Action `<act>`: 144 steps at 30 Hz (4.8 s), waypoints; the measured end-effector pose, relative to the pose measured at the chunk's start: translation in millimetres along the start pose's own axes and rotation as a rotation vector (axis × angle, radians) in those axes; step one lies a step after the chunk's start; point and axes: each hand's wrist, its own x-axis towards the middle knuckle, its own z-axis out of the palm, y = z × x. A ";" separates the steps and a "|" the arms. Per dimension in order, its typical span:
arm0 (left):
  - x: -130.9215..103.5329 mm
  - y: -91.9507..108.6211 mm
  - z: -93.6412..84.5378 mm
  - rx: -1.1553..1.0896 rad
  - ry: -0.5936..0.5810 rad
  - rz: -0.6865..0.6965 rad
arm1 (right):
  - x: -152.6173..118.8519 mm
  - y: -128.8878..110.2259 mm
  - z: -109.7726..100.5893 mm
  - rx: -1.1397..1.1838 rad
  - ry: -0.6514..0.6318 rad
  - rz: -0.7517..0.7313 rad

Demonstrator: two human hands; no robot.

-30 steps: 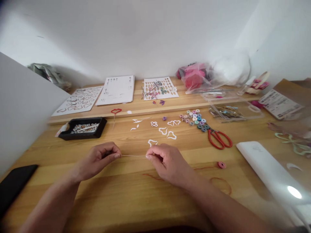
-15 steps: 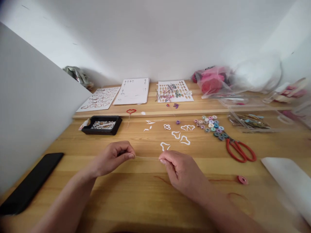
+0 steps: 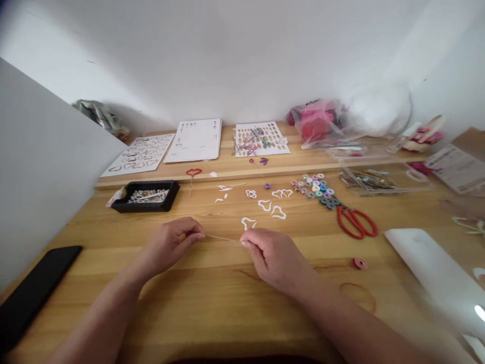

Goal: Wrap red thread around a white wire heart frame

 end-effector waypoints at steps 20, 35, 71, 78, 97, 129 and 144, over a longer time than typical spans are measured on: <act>-6.3 15.6 3.2 -0.112 0.123 -0.020 | -1.1 1.2 -4.2 0.069 0.082 -0.033; -2.1 16.3 -0.4 -0.141 0.138 -0.176 | -0.1 3.5 -6.1 0.090 0.058 -0.024; 3.3 -4.9 -8.6 -0.098 0.283 -0.266 | 7.0 18.6 -16.7 0.025 0.157 0.075; 2.2 -11.0 -11.2 0.170 0.410 -0.195 | 9.2 22.3 -20.1 0.005 0.217 0.120; -10.3 43.6 30.2 -0.251 0.016 0.026 | -0.1 -5.7 16.2 -0.140 0.050 -0.282; 5.4 8.2 33.5 -0.050 0.373 -0.040 | 7.6 11.2 4.8 -0.435 0.034 -0.150; 18.9 -13.9 33.9 0.002 0.519 0.095 | -26.3 -61.6 57.6 -0.424 -0.224 -0.569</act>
